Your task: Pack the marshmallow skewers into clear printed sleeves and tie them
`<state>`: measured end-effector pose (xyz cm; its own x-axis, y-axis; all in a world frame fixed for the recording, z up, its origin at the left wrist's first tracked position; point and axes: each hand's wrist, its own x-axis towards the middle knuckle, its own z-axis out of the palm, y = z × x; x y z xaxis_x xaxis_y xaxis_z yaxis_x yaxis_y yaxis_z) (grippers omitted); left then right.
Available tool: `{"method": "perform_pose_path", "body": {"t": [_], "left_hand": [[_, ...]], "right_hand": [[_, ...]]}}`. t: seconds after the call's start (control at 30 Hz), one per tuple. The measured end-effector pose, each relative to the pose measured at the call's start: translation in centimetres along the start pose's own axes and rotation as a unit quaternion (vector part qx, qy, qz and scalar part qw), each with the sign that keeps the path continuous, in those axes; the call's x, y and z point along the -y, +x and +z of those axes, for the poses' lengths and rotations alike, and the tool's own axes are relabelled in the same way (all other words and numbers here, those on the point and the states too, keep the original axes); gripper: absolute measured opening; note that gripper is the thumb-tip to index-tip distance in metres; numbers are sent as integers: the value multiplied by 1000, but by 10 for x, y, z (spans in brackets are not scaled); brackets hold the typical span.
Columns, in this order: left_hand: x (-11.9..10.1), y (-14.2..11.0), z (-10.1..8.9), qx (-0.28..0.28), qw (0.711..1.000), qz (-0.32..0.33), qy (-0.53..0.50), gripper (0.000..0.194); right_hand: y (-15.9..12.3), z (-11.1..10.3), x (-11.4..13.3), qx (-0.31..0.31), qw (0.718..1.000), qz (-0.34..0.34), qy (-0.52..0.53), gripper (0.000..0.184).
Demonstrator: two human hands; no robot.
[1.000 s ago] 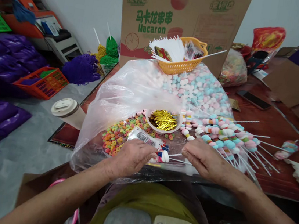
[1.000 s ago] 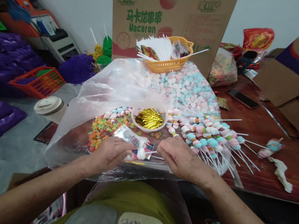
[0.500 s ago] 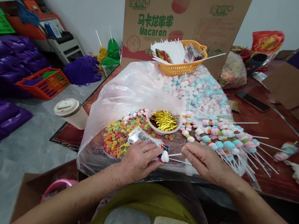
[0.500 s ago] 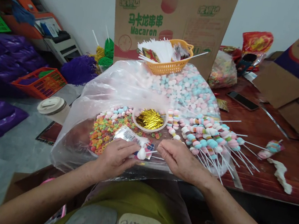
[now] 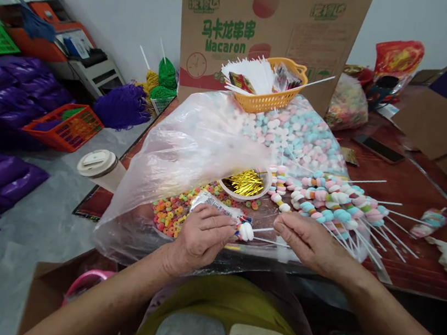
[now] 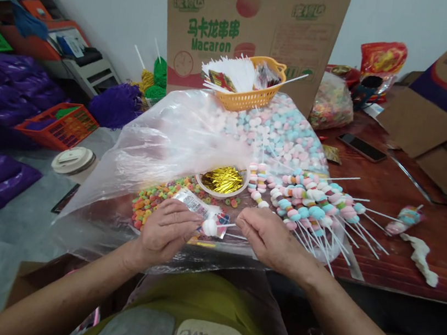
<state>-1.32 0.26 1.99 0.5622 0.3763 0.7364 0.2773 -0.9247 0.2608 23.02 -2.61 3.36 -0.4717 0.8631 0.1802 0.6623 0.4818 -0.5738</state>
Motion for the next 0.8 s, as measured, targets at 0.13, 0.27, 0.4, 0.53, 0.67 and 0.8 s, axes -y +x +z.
{"method": "perform_pose_path", "body": {"t": [0.13, 0.27, 0.4, 0.53, 0.67, 0.8], "left_hand": [[2, -1, 5, -11, 1000, -12, 20, 10], [7, -6, 9, 39, 997, -63, 26, 20], [8, -6, 6, 190, 964, -171, 67, 70], [1, 3, 3, 356, 886, -297, 23, 43], [-5, 10, 10, 365, 825, -405, -148, 32], [-8, 14, 23, 375, 796, -417, -228, 31]], "right_hand": [[3, 2, 6, -37, 990, -73, -116, 24], [5, 3, 8, -29, 979, -96, -177, 22], [6, 1, 5, -21, 982, -75, -172, 26], [7, -3, 8, -1, 981, -85, -176, 24], [14, -3, 19, 62, 972, -97, -205, 21], [22, 8, 23, 119, 968, -85, -203, 16]]}}
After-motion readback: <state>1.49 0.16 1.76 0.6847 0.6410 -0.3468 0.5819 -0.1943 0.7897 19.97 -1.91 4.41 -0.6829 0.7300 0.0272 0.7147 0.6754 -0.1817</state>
